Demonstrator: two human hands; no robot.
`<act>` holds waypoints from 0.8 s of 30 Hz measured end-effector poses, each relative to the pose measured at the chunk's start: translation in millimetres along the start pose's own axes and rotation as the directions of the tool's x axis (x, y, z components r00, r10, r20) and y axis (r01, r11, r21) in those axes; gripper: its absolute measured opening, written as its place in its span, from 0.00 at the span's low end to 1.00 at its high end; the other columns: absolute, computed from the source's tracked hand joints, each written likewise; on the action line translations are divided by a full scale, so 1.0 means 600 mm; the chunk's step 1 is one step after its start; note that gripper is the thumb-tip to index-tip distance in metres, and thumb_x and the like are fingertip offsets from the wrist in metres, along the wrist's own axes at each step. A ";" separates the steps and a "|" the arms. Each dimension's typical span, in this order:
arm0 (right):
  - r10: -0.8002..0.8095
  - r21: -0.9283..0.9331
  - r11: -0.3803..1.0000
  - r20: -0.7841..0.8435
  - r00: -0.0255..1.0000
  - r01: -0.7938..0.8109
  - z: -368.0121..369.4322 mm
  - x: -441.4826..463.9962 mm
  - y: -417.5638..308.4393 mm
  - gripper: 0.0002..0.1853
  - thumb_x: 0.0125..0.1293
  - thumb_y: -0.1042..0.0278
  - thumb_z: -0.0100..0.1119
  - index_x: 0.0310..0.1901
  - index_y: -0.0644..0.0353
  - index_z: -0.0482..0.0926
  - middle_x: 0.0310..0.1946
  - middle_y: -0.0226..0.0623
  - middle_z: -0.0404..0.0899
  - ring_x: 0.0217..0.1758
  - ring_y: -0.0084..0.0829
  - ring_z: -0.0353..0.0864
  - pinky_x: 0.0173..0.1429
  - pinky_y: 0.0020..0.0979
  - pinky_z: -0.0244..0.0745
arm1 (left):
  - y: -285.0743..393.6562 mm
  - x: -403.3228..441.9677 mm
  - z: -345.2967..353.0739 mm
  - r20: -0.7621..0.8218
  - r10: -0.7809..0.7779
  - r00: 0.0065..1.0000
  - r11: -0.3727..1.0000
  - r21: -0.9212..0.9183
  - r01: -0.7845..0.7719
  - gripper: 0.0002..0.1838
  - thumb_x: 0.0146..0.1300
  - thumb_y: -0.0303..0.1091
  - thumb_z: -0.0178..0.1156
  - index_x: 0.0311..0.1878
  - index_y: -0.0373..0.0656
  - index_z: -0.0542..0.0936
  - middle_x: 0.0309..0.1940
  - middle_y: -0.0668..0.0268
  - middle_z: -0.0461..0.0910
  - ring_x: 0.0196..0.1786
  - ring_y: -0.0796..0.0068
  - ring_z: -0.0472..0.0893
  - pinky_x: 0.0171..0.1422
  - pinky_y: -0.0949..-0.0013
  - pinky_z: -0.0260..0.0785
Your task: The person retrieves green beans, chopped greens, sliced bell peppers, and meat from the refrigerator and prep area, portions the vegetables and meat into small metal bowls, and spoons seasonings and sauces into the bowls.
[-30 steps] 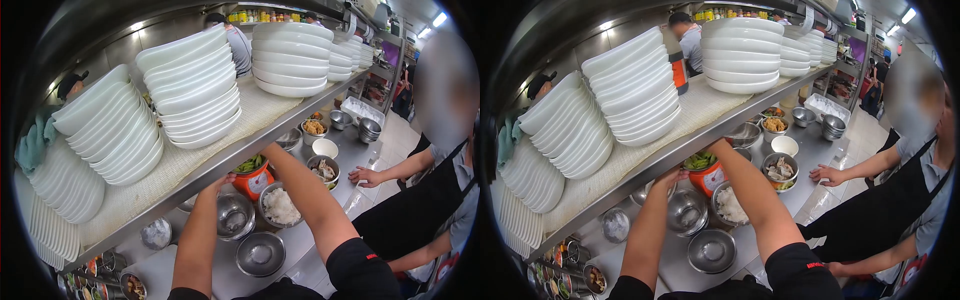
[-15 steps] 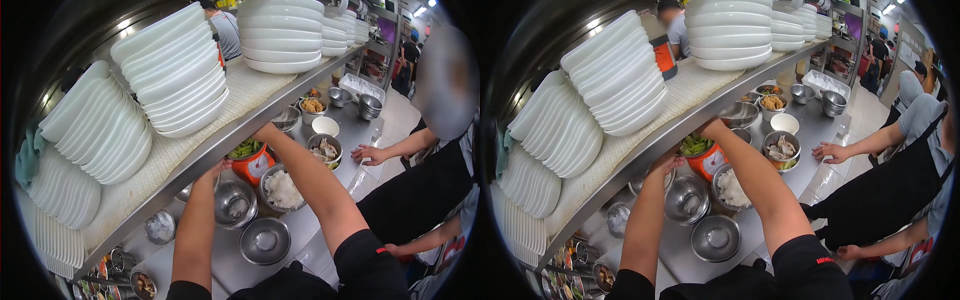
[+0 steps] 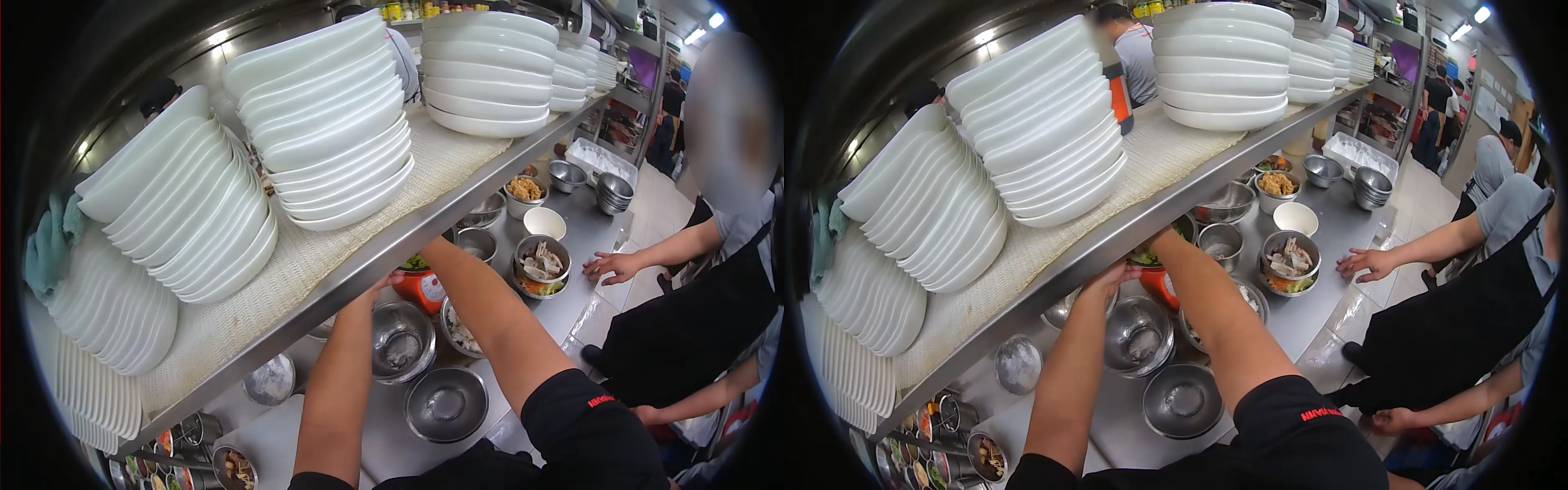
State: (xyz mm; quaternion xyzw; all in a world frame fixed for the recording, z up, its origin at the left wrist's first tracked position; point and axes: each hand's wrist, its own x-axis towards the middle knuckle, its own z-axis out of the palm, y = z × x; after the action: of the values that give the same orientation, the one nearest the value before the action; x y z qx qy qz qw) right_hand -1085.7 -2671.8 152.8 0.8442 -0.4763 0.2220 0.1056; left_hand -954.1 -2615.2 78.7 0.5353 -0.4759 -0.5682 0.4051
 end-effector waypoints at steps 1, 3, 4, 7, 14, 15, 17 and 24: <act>0.003 -0.001 1.000 -0.005 1.000 -0.003 0.000 0.001 0.001 0.17 0.64 0.62 0.52 0.52 0.57 0.80 0.53 0.48 0.80 0.59 0.46 0.76 0.65 0.41 0.68 | 0.004 0.000 0.001 0.000 -0.005 1.000 1.000 0.000 0.005 0.17 0.76 0.48 0.46 0.54 0.45 0.74 0.39 0.65 0.78 0.36 0.77 0.78 0.44 0.70 0.79; 0.010 -0.003 1.000 -0.019 1.000 -0.010 0.000 0.000 0.003 0.18 0.65 0.62 0.52 0.53 0.58 0.80 0.53 0.47 0.80 0.60 0.46 0.76 0.65 0.41 0.68 | 0.008 0.000 0.000 0.001 -0.015 1.000 1.000 0.016 0.015 0.17 0.76 0.48 0.47 0.54 0.45 0.73 0.39 0.65 0.78 0.36 0.76 0.78 0.44 0.69 0.79; 0.013 -0.004 1.000 -0.023 1.000 -0.013 0.001 0.000 0.004 0.18 0.65 0.61 0.52 0.53 0.58 0.80 0.53 0.47 0.80 0.60 0.45 0.75 0.65 0.41 0.68 | 0.008 0.000 0.000 0.004 -0.022 1.000 0.999 0.029 0.022 0.17 0.76 0.48 0.48 0.54 0.45 0.73 0.40 0.65 0.78 0.36 0.76 0.78 0.44 0.69 0.78; 0.022 0.003 1.000 -0.051 0.998 -0.022 0.003 -0.001 0.006 0.18 0.65 0.61 0.51 0.54 0.58 0.79 0.54 0.47 0.79 0.61 0.45 0.75 0.66 0.40 0.67 | 0.009 0.000 -0.003 0.018 -0.025 1.000 1.000 -0.001 0.025 0.18 0.75 0.49 0.49 0.55 0.46 0.73 0.40 0.65 0.77 0.36 0.75 0.78 0.42 0.68 0.77; 0.048 0.041 0.998 -0.214 0.976 -0.040 -0.010 0.002 0.043 0.19 0.66 0.61 0.50 0.55 0.59 0.79 0.55 0.46 0.79 0.63 0.44 0.74 0.67 0.39 0.66 | 0.025 -0.015 -0.003 0.001 -0.039 0.999 0.999 -0.033 0.039 0.16 0.73 0.48 0.52 0.54 0.47 0.72 0.39 0.67 0.77 0.35 0.75 0.77 0.39 0.70 0.76; 0.057 0.052 0.998 -0.258 0.965 -0.045 -0.014 0.004 0.052 0.20 0.66 0.61 0.50 0.55 0.59 0.78 0.56 0.46 0.79 0.63 0.44 0.74 0.68 0.39 0.66 | 0.024 -0.012 -0.007 -0.008 -0.067 0.998 0.997 -0.038 0.066 0.16 0.72 0.46 0.54 0.54 0.48 0.73 0.39 0.68 0.77 0.33 0.76 0.78 0.39 0.70 0.76; 0.108 0.085 0.993 -0.353 0.929 -0.083 -0.019 0.000 0.070 0.20 0.66 0.61 0.50 0.56 0.59 0.78 0.56 0.46 0.79 0.64 0.44 0.74 0.68 0.39 0.66 | 0.037 -0.020 -0.009 -0.025 -0.095 0.995 0.995 -0.031 0.095 0.16 0.69 0.45 0.57 0.53 0.47 0.73 0.39 0.67 0.77 0.31 0.76 0.78 0.35 0.71 0.77; 0.546 0.904 0.412 -0.146 0.825 -0.113 -0.081 -0.067 0.144 0.19 0.66 0.67 0.55 0.56 0.65 0.77 0.50 0.46 0.83 0.47 0.38 0.84 0.52 0.33 0.79 | 0.084 -0.047 0.003 -0.163 -0.127 0.978 0.981 0.126 0.149 0.22 0.66 0.51 0.60 0.54 0.47 0.72 0.37 0.69 0.73 0.27 0.79 0.77 0.29 0.72 0.75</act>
State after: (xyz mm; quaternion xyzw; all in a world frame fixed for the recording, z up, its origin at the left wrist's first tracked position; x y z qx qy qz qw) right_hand -1190.9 -2667.5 173.7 0.5942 -0.4238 0.6231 -0.2812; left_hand -955.8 -2598.5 133.9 0.6361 -0.4426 -0.5177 0.3626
